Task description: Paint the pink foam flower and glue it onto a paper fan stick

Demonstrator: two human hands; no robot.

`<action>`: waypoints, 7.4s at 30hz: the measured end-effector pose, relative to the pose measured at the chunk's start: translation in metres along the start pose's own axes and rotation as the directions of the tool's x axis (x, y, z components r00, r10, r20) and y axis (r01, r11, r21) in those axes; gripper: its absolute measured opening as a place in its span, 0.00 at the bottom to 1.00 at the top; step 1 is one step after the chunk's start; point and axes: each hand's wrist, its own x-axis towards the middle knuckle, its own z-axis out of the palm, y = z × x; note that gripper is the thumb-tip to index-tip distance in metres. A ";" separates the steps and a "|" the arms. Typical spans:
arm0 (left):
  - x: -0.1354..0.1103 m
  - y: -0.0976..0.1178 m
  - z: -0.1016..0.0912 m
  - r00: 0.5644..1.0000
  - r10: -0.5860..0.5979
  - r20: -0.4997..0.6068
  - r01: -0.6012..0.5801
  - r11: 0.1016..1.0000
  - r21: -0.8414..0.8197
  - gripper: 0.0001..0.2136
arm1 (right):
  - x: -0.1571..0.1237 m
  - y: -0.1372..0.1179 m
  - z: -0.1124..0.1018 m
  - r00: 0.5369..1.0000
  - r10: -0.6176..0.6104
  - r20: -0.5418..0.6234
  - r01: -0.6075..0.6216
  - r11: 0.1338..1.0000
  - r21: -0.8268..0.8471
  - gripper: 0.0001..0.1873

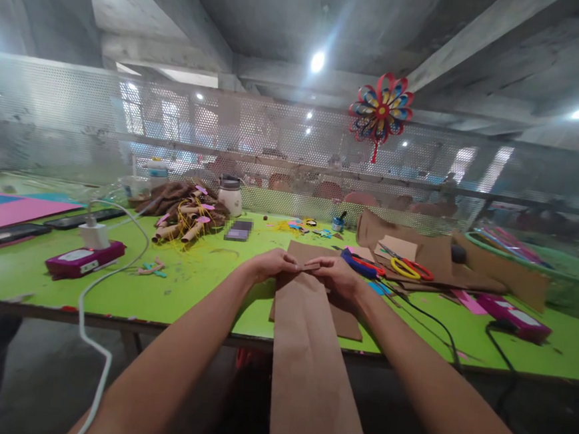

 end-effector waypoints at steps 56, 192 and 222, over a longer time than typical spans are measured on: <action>0.002 0.000 -0.002 0.998 0.034 -0.055 -0.026 0.989 0.146 0.19 | 0.004 0.000 0.006 0.979 -0.142 -0.142 0.106 0.966 -0.234 0.21; 0.013 -0.005 -0.001 0.989 0.145 -0.016 -0.132 0.938 0.321 0.18 | 0.002 -0.012 -0.001 0.981 -0.187 -0.045 0.142 0.862 -0.486 0.16; 0.014 -0.005 0.001 0.977 0.192 -0.091 -0.152 0.932 0.330 0.14 | 0.003 -0.009 -0.015 0.974 -0.191 -0.122 0.125 0.902 -0.414 0.15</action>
